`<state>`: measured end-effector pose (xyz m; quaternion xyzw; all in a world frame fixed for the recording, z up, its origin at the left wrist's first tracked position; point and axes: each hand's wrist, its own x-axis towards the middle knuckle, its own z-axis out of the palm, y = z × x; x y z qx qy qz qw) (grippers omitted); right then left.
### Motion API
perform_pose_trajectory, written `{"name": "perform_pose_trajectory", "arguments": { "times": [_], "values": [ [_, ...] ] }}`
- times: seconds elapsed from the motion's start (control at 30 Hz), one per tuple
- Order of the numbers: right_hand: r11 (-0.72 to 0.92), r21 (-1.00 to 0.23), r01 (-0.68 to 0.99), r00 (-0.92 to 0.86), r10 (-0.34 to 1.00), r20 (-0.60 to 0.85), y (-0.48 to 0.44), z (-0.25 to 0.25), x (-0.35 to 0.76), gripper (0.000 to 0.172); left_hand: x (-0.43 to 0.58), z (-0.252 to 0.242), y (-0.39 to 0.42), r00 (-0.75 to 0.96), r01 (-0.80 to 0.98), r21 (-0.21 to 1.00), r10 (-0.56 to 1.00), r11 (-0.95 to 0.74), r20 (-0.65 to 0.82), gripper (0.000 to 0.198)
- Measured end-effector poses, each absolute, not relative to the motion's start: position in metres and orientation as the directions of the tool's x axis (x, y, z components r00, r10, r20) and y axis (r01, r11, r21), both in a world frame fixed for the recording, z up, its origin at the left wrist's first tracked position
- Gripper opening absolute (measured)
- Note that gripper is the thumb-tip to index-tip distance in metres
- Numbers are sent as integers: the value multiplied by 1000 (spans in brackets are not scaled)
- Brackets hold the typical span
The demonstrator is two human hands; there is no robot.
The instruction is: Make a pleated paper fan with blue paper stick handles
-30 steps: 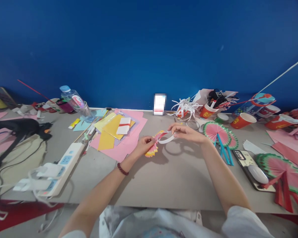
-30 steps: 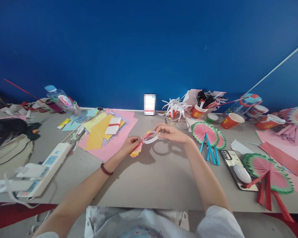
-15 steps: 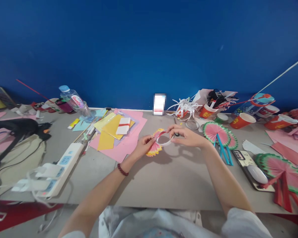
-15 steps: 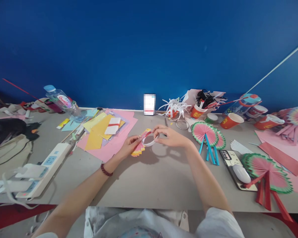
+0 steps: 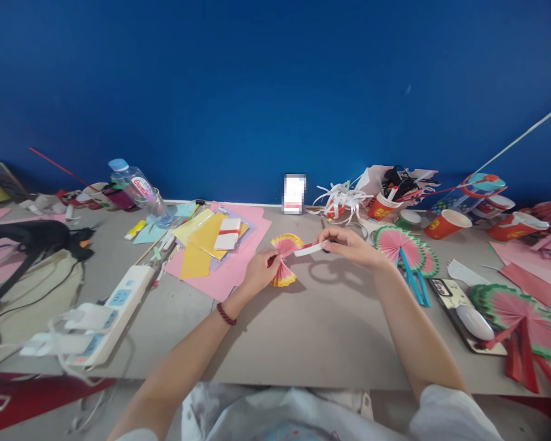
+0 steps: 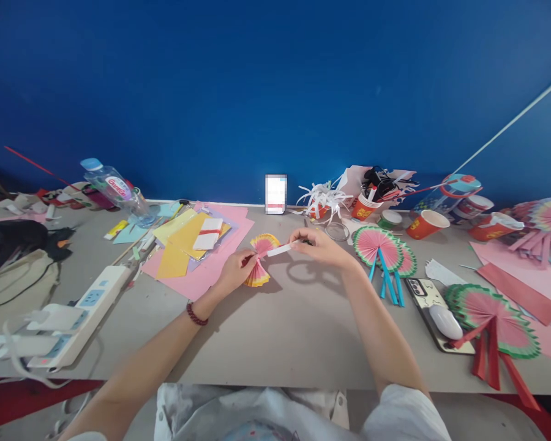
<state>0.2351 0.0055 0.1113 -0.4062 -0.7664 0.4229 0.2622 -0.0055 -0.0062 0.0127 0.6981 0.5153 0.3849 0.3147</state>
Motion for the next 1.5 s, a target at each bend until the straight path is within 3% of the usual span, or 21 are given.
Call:
{"name": "perform_pose_trajectory", "arguments": {
  "times": [0.13, 0.3, 0.47, 0.57, 0.67, 1.07, 1.27, 1.5],
  "values": [
    [234, -913, 335, -520, 853, 28, 2, 114, 234, 26, -8, 11, -7, 261, 722, 572, 919, -390, 296, 25],
    [247, -898, 364, -518, 855, 25, -2, 114, 228, 23, -9, 11, -8, 264, 765, 490, 898, -418, 352, 16],
    [285, -830, 480, -449, 892, 46, -2, 107, 221, 25, -5, 23, -16, 217, 567, 595, 800, -570, 559, 20],
    [279, -813, 511, -434, 900, 37, -1, 101, 216, 29, 0, 29, -23, 261, 385, 687, 787, -616, 559, 32],
    [267, -804, 530, -410, 911, 33, 2, 94, 213, 32, 4, 30, -27, 297, 283, 743, 792, -607, 534, 32],
    [126, -868, 480, -427, 898, -105, 12, 73, 209, 40, 7, 29, -25, 304, 290, 859, 892, -422, 335, 21],
    [137, -863, 486, -485, 864, -136, 12, 73, 207, 40, 8, 27, -26, 404, 273, 866, 867, -419, 292, 16],
    [100, -901, 423, -486, 864, -132, 15, 68, 211, 43, 8, 24, -25, 335, 255, 869, 881, -425, 333, 23]
  ]
}}
